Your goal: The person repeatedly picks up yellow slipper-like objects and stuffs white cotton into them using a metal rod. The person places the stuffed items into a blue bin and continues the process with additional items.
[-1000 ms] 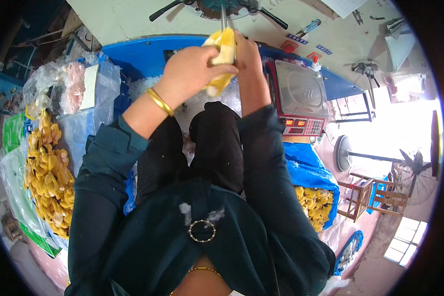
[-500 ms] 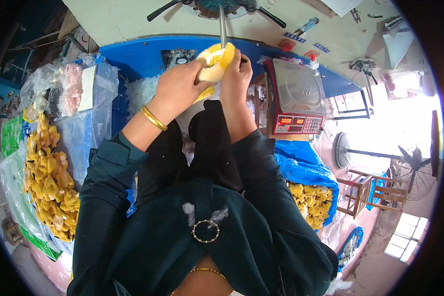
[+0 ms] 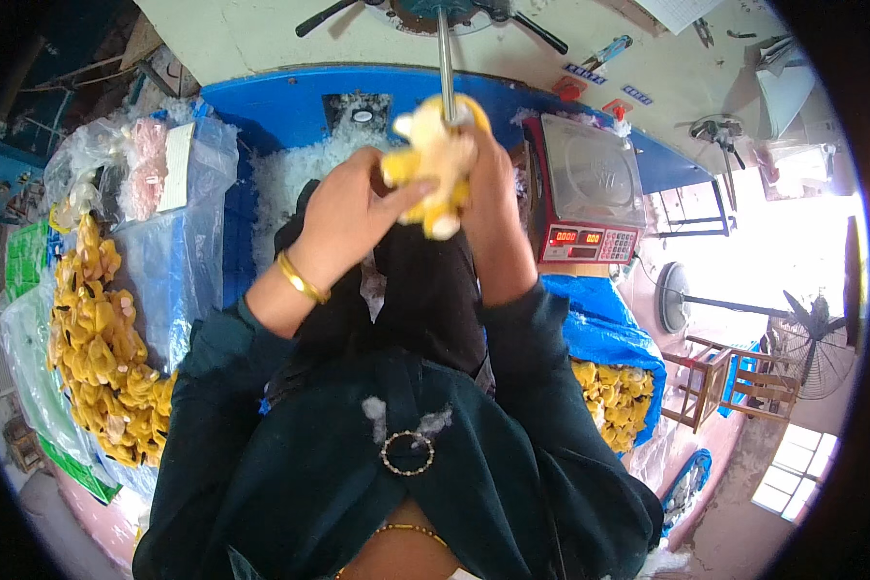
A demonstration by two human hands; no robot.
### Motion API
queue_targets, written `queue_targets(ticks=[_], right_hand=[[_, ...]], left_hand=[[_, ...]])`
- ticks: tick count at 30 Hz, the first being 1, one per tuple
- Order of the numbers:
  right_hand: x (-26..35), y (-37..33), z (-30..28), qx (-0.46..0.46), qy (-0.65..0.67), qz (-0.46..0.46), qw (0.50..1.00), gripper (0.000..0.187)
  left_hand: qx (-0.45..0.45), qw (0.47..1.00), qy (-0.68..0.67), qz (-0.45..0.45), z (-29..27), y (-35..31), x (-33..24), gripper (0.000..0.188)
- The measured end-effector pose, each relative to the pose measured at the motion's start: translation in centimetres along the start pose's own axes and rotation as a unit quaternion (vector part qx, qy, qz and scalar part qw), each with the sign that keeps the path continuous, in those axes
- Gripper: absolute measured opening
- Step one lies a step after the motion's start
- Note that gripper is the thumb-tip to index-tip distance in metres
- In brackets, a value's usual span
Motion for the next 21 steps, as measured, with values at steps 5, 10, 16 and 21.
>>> queue_targets(ticks=[5, 10, 16, 21], right_hand=[[-0.5, 7.2, 0.4, 0.106, 0.073, 0.079, 0.989, 0.035], [0.0, 7.8, -0.8, 0.113, -0.059, 0.024, 0.991, 0.033], [0.5, 9.8, -0.1, 0.159, -0.125, -0.075, 0.976, 0.029], [1.1, 15.7, 0.6, 0.185, -0.069, -0.121, 0.973, 0.026]], left_hand=[[0.138, 0.925, -0.336, -0.111, 3.2, 2.6, 0.3, 0.050], [0.156, 0.939, -0.283, -0.114, 3.2, 3.5, 0.3, 0.054], [-0.075, 0.988, 0.097, 0.098, 4.4, 5.1, -0.5, 0.035], [-0.143, 0.956, 0.207, 0.151, 4.5, 9.4, -1.4, 0.013]])
Point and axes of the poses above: each hand's wrist, its own y-axis towards the middle knuckle, its own z-axis out of the palm, x = y × z, the point moved 7 cm from there along y, towards the middle knuckle
